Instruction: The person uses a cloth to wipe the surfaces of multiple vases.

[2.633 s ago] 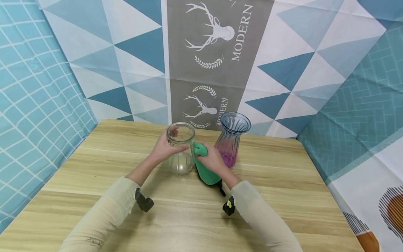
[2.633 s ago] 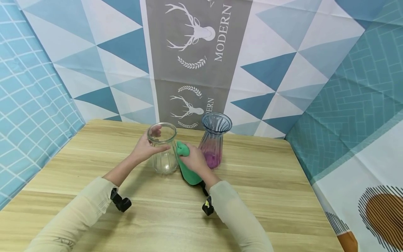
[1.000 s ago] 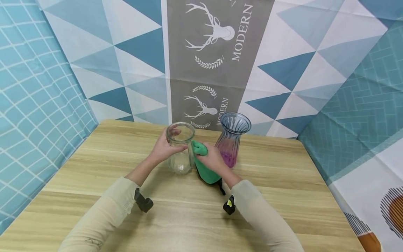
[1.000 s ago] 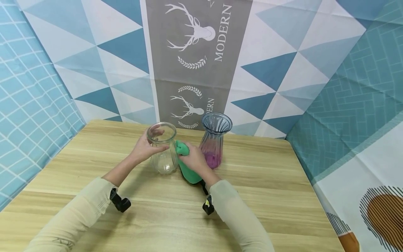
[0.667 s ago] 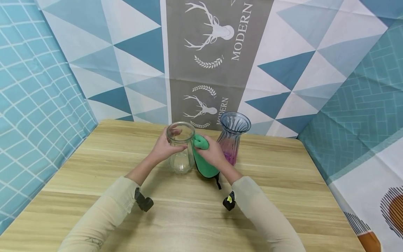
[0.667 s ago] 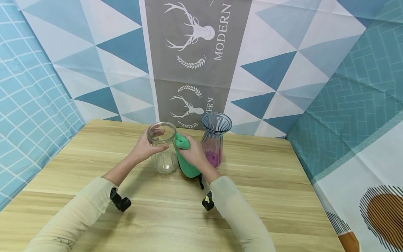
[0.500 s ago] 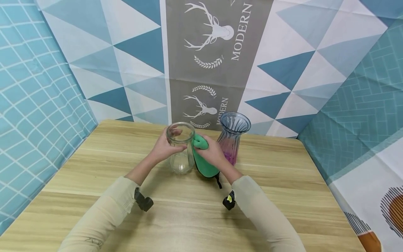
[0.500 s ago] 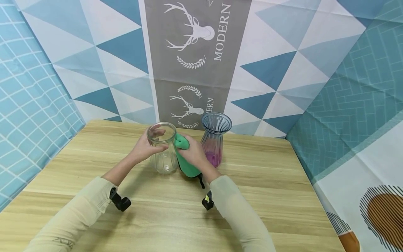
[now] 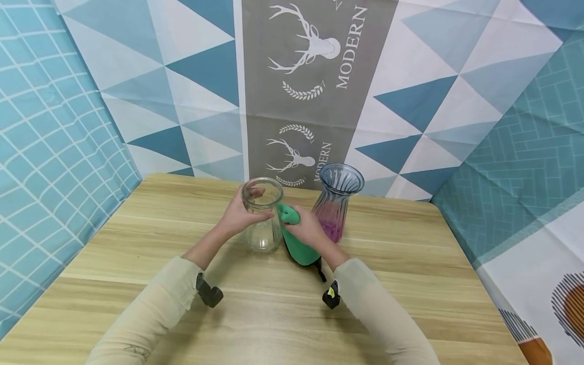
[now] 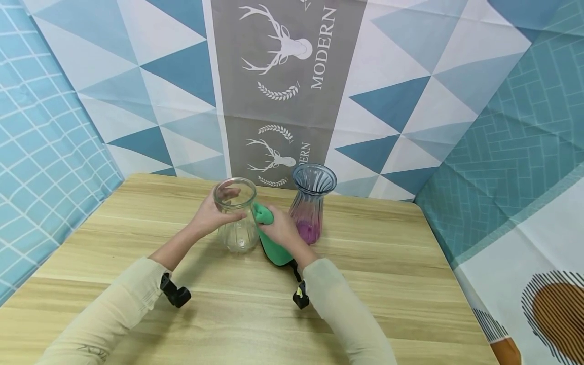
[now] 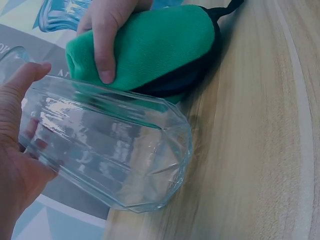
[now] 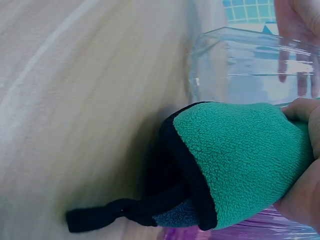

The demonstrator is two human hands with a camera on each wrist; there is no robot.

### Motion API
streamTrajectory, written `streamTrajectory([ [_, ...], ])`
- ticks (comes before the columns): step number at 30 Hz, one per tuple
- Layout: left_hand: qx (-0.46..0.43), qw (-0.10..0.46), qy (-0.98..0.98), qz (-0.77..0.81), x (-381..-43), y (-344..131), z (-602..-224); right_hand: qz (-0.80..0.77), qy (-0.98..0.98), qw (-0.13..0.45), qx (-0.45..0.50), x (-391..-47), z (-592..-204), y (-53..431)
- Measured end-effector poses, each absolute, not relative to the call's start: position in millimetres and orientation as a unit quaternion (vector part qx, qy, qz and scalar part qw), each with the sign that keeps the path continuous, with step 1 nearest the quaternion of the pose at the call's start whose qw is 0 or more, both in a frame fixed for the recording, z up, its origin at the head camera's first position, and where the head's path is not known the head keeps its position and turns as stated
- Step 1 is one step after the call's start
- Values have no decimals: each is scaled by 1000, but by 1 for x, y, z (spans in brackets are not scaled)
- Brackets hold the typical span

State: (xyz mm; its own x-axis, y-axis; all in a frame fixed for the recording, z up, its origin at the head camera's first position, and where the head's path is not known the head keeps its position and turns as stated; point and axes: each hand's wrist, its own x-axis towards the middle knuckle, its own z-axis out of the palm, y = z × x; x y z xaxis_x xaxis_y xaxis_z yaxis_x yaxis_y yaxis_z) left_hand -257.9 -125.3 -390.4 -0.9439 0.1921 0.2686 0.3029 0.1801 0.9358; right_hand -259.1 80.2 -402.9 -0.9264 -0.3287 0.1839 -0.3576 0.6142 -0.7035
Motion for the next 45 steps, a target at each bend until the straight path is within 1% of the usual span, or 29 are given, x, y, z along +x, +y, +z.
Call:
streamTrajectory([
  [9,-147,73,-775,-611,-255,-123,-394,347,-922,2,172,-255,-411,79],
  [18,-128,77,-770,-620,-254,-121,-395,346,-923,7,168,-253,-410,80],
  [24,-129,75,-775,-614,-254,-121,-394,359,-918,19,167,-256,-407,81],
  [35,-137,78,-773,-615,-253,-124,-393,410,-896,67,156,-256,-390,81],
  [41,-149,75,-764,-624,-254,-125,-393,418,-890,71,168,-256,-387,79],
  [45,-156,66,-763,-624,-244,-124,-381,429,-880,72,190,-256,-387,78],
])
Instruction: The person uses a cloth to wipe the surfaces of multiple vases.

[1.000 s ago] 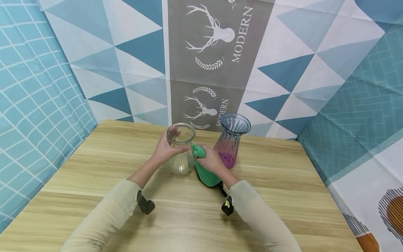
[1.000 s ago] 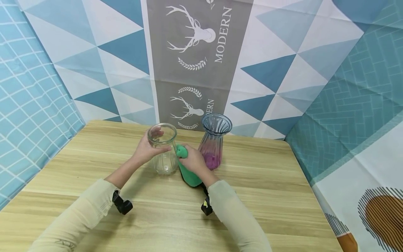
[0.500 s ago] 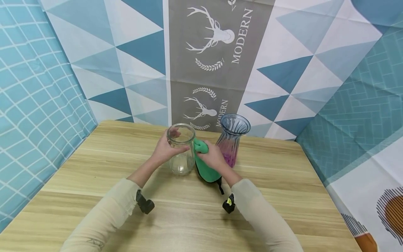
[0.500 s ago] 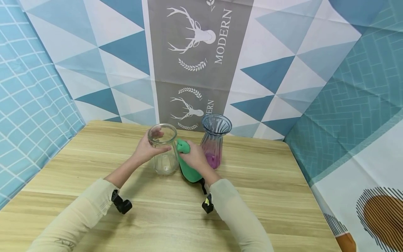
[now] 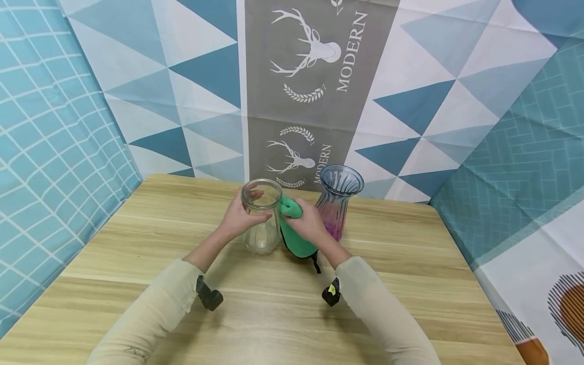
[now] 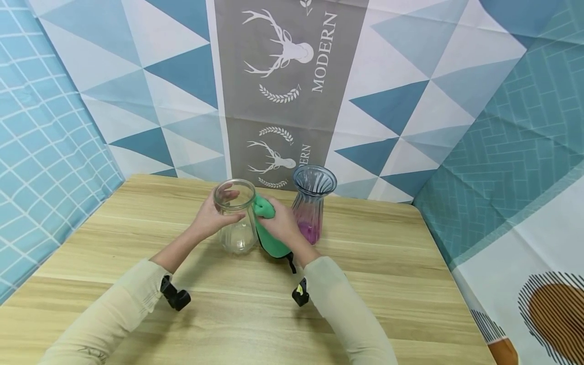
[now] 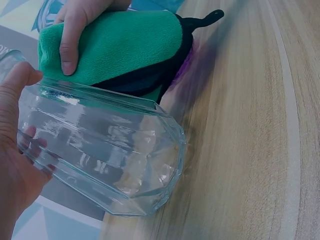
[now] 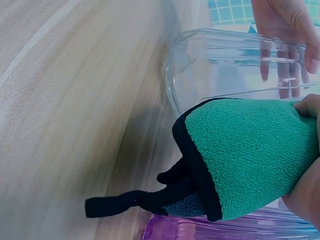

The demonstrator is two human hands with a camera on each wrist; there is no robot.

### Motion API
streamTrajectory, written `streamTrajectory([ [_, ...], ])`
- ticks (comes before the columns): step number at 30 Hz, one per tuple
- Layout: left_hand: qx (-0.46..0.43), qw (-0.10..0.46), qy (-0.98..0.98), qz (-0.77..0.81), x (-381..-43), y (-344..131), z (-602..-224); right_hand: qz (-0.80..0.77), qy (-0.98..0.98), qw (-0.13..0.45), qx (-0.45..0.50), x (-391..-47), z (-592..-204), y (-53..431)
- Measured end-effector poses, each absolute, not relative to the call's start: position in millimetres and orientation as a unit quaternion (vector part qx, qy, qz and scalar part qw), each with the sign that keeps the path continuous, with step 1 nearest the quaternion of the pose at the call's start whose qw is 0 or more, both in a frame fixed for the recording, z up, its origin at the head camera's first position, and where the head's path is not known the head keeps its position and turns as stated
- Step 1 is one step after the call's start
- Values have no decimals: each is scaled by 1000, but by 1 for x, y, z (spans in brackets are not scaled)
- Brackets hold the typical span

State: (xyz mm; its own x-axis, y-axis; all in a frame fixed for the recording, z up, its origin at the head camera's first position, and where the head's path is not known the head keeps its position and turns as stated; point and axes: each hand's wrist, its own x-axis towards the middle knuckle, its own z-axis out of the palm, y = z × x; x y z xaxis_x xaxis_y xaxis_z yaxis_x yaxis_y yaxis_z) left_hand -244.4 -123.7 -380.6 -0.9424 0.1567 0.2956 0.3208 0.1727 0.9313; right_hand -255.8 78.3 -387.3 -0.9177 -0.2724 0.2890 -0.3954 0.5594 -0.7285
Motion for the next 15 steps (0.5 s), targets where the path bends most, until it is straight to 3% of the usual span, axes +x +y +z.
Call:
streamTrajectory([
  [4,-163,61,-764,-621,-237,-123,-371,421,-879,74,210,-255,-388,77],
  [15,-173,70,-745,-641,-255,-123,-394,400,-893,34,203,-257,-400,78],
])
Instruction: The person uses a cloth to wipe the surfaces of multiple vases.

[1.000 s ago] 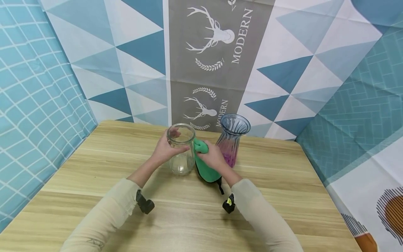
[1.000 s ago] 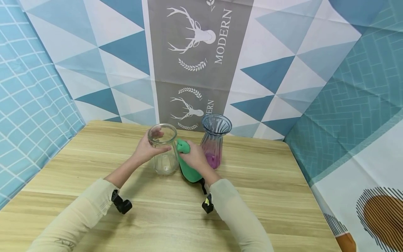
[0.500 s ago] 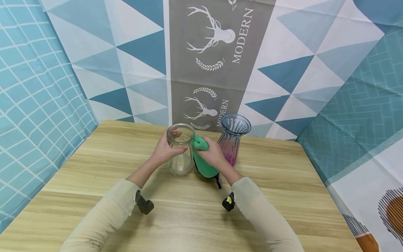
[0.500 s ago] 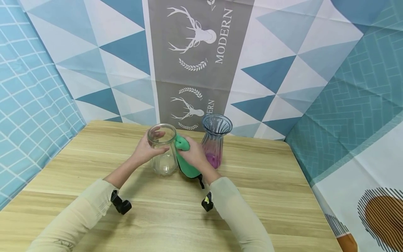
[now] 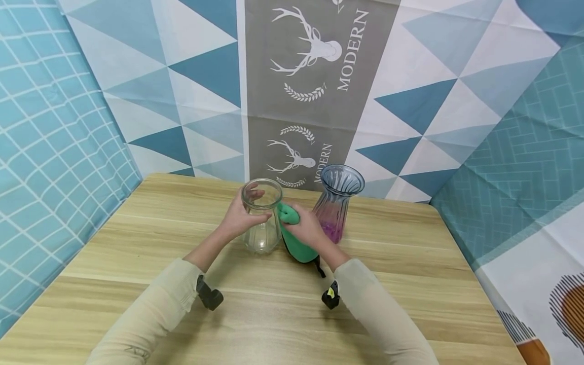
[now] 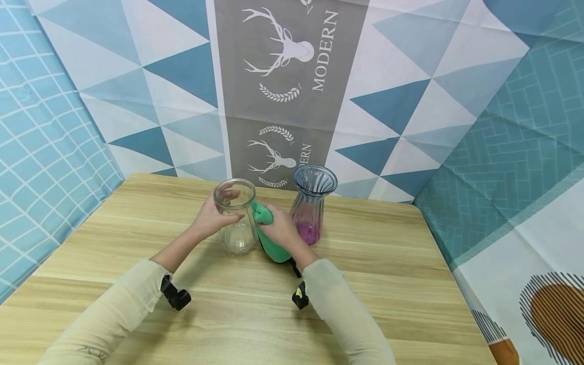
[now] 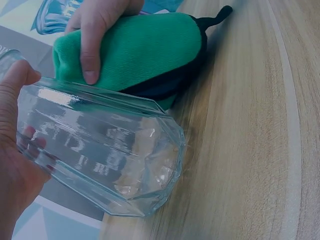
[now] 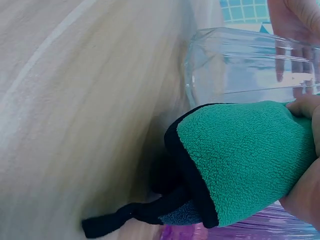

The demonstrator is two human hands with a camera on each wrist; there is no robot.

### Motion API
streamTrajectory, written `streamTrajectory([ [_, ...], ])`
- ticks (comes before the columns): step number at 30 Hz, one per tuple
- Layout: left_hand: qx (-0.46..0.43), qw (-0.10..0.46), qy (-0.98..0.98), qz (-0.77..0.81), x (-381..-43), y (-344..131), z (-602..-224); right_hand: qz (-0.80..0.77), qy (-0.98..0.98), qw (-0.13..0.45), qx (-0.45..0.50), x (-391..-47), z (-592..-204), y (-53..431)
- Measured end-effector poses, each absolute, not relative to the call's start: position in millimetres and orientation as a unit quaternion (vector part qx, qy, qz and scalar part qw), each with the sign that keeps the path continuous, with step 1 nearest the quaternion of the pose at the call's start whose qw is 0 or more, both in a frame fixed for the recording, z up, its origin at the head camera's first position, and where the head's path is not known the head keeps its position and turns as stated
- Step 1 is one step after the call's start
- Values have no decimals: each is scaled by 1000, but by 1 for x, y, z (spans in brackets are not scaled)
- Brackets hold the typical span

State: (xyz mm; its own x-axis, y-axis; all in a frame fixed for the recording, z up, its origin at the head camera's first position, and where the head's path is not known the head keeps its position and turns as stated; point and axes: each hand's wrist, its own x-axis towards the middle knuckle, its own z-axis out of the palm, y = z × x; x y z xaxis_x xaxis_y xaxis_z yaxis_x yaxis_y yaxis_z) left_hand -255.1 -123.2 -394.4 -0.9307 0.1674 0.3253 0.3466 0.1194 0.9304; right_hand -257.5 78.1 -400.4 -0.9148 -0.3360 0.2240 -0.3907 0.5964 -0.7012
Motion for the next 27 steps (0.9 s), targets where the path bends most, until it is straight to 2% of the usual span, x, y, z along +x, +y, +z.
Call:
streamTrajectory([
  [16,-147,76,-771,-615,-253,-124,-395,349,-918,11,188,-253,-410,79],
  [20,-140,67,-774,-614,-251,-123,-392,359,-915,21,180,-253,-410,81],
  [27,-134,67,-779,-609,-230,-119,-365,402,-897,60,173,-256,-399,81],
])
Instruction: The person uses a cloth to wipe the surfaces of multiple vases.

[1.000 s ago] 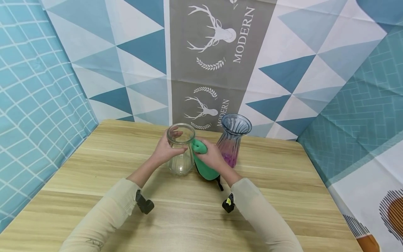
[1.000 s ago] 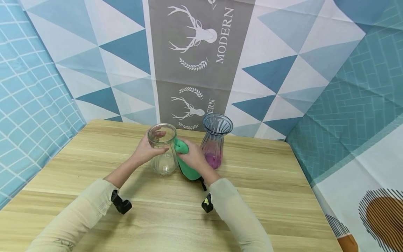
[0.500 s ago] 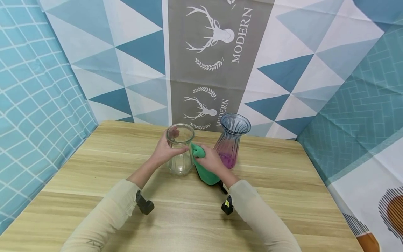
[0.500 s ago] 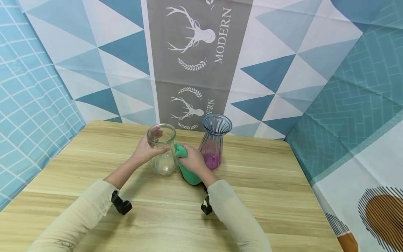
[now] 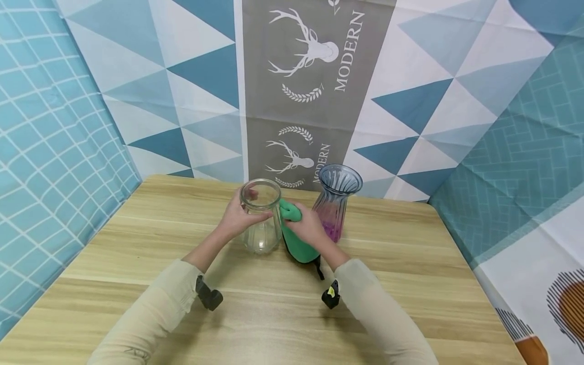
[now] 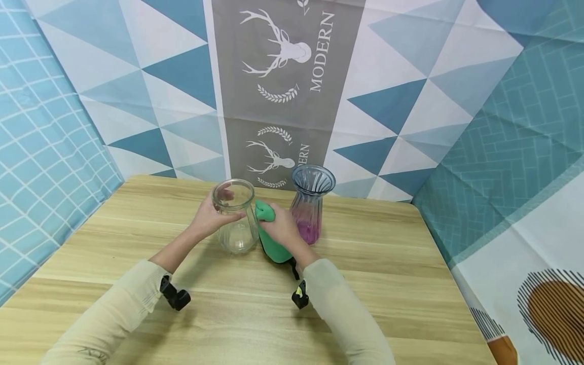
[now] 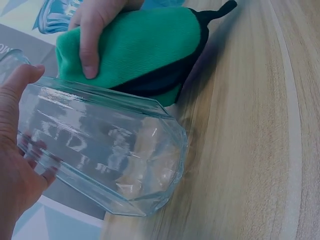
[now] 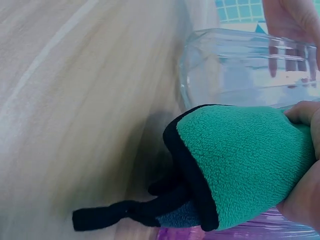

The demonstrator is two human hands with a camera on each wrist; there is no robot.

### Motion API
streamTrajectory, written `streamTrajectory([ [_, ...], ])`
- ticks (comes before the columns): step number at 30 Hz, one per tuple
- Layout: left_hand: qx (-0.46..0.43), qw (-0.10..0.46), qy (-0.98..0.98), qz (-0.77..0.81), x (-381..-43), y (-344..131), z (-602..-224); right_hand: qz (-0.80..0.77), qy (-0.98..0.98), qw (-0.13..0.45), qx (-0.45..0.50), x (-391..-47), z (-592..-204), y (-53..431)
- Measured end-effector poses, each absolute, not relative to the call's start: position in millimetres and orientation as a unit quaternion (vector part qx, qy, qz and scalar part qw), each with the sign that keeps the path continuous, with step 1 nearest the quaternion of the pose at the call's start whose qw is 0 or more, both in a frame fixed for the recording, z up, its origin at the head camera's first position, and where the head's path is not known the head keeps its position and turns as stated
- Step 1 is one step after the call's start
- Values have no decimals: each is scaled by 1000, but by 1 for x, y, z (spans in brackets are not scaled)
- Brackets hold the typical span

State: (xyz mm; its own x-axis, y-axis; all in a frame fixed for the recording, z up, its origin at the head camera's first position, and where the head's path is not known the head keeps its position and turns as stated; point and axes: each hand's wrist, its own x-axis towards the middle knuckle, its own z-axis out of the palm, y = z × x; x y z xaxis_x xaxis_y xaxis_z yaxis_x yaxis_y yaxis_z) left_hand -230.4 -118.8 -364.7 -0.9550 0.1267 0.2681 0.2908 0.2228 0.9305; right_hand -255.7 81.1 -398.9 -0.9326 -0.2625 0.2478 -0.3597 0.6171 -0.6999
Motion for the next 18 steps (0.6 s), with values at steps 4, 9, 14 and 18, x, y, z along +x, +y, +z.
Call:
streamTrajectory([
  [4,-129,63,-776,-613,-229,-120,-362,418,-891,60,170,-256,-392,81],
  [9,-141,60,-771,-618,-233,-125,-366,417,-891,59,171,-256,-389,79],
  [14,-150,50,-760,-631,-246,-130,-382,424,-886,62,178,-256,-387,78],
  [18,-153,53,-758,-631,-253,-132,-391,432,-879,61,191,-256,-386,78],
])
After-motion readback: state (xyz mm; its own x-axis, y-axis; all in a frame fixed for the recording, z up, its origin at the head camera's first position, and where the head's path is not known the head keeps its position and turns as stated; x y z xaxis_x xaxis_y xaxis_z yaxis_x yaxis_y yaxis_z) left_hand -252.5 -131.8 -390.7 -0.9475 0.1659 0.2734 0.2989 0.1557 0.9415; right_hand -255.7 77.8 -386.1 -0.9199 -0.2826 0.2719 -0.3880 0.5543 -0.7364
